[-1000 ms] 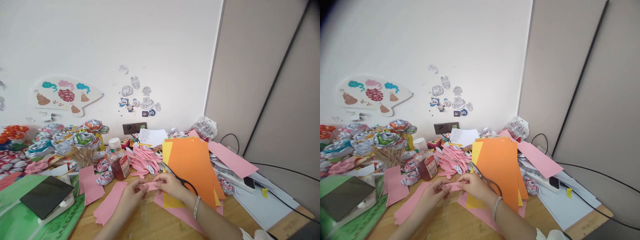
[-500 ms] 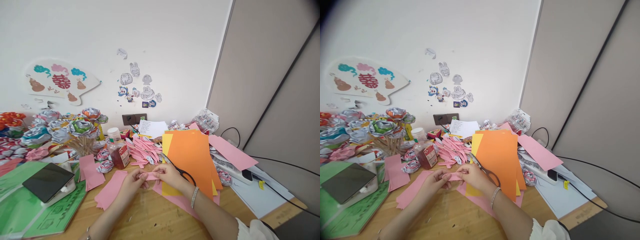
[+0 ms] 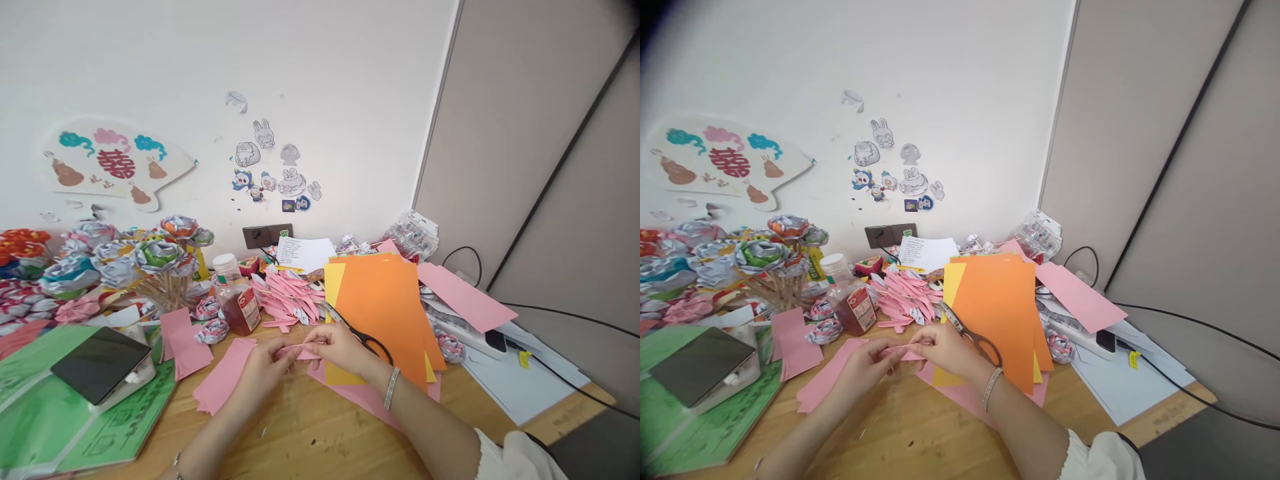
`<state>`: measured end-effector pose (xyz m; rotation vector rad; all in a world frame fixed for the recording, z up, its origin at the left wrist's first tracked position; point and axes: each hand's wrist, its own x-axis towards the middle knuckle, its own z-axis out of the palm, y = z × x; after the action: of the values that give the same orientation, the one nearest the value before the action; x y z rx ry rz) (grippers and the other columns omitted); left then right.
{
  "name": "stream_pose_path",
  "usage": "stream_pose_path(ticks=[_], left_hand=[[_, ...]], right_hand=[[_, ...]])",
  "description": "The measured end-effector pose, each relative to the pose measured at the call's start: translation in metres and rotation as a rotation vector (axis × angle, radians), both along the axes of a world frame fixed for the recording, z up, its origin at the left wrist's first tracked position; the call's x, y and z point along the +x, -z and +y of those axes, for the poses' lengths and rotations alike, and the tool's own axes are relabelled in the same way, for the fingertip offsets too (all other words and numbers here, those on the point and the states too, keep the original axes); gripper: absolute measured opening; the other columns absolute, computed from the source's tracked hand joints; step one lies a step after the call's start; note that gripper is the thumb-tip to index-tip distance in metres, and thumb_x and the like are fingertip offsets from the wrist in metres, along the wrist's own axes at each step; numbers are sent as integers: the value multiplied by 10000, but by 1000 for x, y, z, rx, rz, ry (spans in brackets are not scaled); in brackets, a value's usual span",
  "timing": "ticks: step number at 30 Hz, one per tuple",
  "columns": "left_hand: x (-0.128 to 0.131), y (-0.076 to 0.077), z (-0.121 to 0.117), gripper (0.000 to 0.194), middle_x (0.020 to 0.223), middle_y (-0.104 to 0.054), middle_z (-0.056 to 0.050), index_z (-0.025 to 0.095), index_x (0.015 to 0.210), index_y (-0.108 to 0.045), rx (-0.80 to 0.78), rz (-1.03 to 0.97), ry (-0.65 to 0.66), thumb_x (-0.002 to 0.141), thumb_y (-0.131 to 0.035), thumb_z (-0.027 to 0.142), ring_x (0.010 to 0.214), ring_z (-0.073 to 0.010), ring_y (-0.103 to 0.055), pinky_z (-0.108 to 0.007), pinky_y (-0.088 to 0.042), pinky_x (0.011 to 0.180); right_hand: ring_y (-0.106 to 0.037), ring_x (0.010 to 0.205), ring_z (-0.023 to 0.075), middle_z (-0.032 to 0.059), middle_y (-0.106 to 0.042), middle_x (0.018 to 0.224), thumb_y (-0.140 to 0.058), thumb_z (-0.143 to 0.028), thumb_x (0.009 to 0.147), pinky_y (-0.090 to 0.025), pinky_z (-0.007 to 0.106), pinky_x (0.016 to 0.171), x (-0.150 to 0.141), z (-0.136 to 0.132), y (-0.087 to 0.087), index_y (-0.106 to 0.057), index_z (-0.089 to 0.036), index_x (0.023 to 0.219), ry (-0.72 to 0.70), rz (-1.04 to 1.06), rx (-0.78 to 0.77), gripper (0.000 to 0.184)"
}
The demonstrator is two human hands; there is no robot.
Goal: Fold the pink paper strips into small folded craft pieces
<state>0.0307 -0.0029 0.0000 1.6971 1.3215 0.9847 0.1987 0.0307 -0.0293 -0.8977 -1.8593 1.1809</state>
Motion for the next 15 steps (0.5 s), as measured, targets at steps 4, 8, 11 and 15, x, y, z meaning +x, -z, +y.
stream_pose_path(ticks=[4,8,11,15], left_hand=[[-3,0,1,266,423,-577,21,160,558,-574,-26,-14,23,705,-543,379,438,-134,-542,-216,-400,478],[-4,-5,1,259,458,-603,22,157,616,-599,-127,-134,87,688,-566,403,447,-138,-558,-224,-430,488],[-6,-7,1,274,530,-644,6,150,704,-637,-186,-183,154,709,-555,411,515,-145,-586,-224,-446,532],[-8,-5,2,303,590,-675,-10,145,775,-663,-242,-248,200,725,-545,420,572,-152,-601,-236,-460,593]], right_hand=[[-602,580,119,-5,-569,691,-503,-334,801,-438,212,548,2,1,-1,-599,-165,817,-90,11,-52,195],[-619,623,126,5,-582,758,-452,-343,834,-466,247,612,7,0,-7,-575,-172,874,-163,26,-83,214],[-615,651,133,8,-598,764,-430,-319,851,-463,269,637,10,-1,-9,-571,-181,896,-142,-18,-23,203],[-601,698,147,14,-613,765,-431,-289,853,-456,288,671,11,0,-8,-583,-193,898,-104,-73,55,186]])
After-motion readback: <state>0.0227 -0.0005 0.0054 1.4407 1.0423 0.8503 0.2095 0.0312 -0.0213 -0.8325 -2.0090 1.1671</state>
